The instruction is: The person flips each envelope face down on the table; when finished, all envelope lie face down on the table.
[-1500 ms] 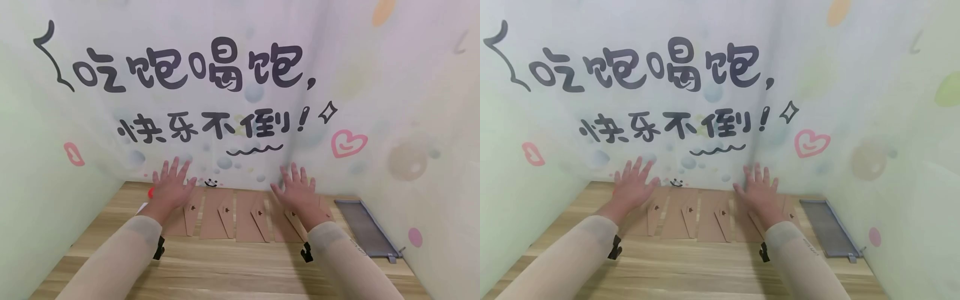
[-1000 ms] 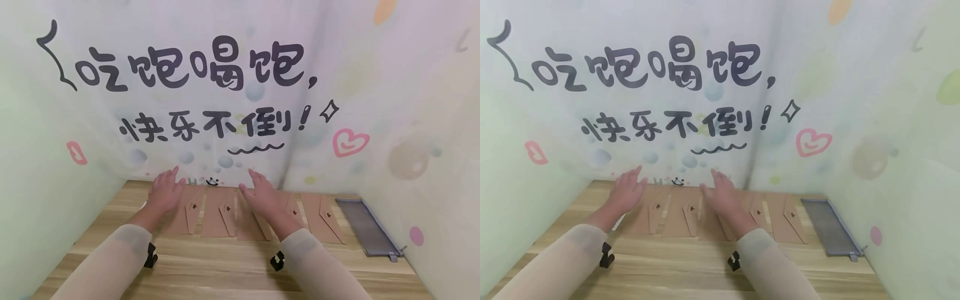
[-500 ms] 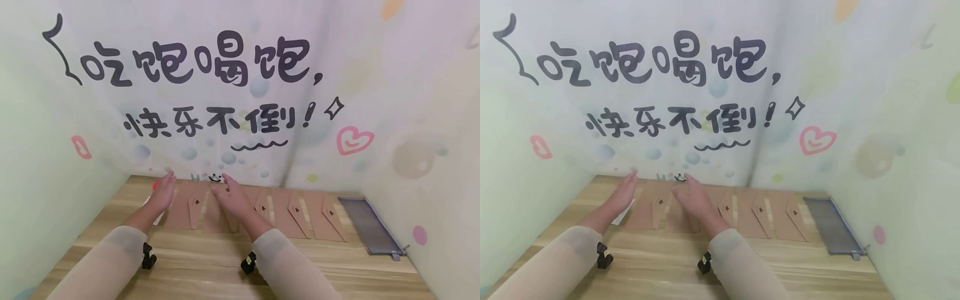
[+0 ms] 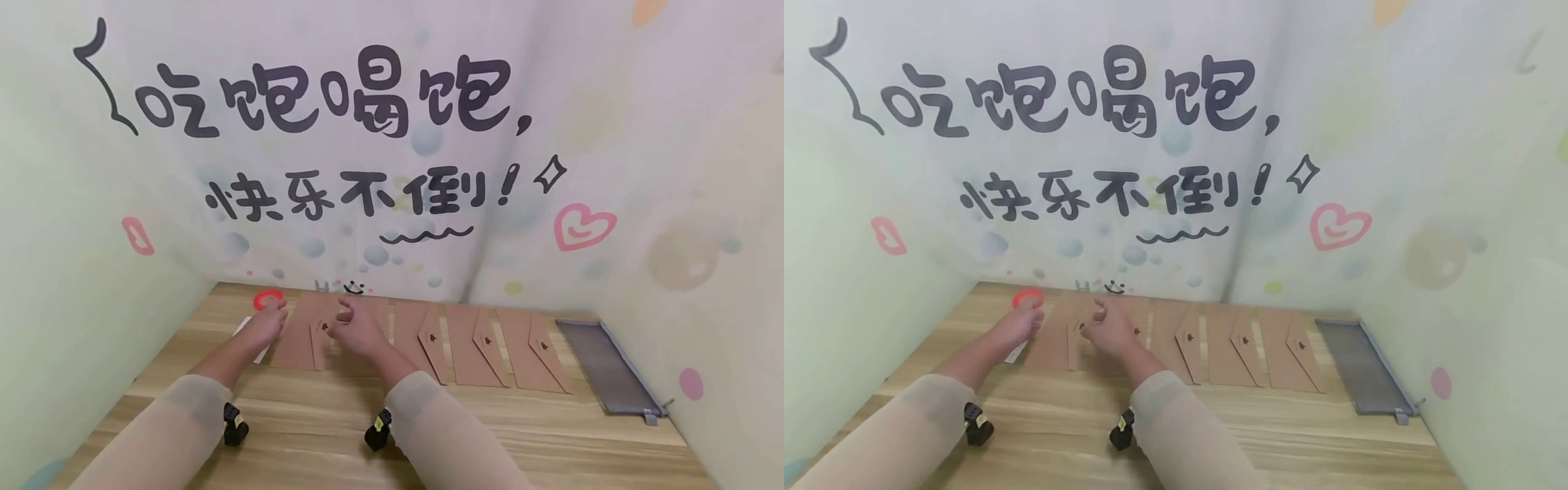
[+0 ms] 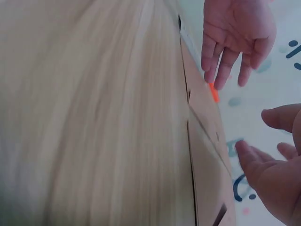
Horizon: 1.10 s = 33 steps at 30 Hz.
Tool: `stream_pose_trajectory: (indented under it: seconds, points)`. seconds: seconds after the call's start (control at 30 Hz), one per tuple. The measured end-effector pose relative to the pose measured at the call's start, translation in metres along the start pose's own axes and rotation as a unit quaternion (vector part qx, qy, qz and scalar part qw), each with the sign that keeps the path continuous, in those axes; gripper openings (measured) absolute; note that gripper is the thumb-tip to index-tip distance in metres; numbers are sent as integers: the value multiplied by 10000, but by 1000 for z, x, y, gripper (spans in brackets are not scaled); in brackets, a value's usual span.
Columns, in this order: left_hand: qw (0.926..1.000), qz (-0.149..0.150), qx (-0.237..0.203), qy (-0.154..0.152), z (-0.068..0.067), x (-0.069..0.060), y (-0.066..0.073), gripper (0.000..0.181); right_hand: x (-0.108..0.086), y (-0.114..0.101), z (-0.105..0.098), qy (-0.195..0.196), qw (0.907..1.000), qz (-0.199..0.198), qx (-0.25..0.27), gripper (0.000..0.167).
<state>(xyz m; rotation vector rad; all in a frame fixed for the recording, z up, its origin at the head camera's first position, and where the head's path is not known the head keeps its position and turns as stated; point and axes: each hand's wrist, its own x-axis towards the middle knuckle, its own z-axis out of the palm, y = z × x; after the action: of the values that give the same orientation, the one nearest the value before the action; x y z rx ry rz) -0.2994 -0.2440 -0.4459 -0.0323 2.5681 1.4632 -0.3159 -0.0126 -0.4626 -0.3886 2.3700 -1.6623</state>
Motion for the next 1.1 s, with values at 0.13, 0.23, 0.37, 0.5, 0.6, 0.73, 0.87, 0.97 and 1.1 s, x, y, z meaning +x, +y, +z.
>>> stream_pose_trajectory:
  seconds: [0.13, 0.23, 0.37, 0.5, 0.6, 0.73, 0.87, 0.97, 1.1]
  points:
    - [9992, -43, 386, -17, -1, -4, 1, 67, -4, -4, 6, -2, 9992, 386, 106, 73]
    - [9992, 1, 401, -30, 0, -6, 1, 65, -7, -7, 9, -5, 9976, 598, 354, 75]
    - [9981, 46, 611, 78, 4, -6, 2, 61, -9, -9, 10, 12, 9962, 696, 518, 74]
    - [9972, 110, 711, 201, 7, -5, 0, 59, -8, -8, 11, 84, 9961, 748, 462, 73]
    - [9987, 74, 434, 251, 10, -4, -2, 59, -6, -8, 12, 59, 9950, 827, 565, 74]
    - [9997, -64, 89, 236, 13, -4, -1, 59, -2, -6, 12, -11, 9921, 898, 877, 73]
    - [9997, -143, 134, 171, 13, -7, 1, 59, 2, -2, 11, 46, 9864, 927, 1358, 73]
    - [9997, -179, 149, 121, 13, -8, 0, 60, 4, 3, 10, 147, 9826, 859, 1641, 71]
    - [9999, -147, 23, -21, 14, -10, 0, 59, 6, 7, 11, 277, 9831, 745, 1650, 65]
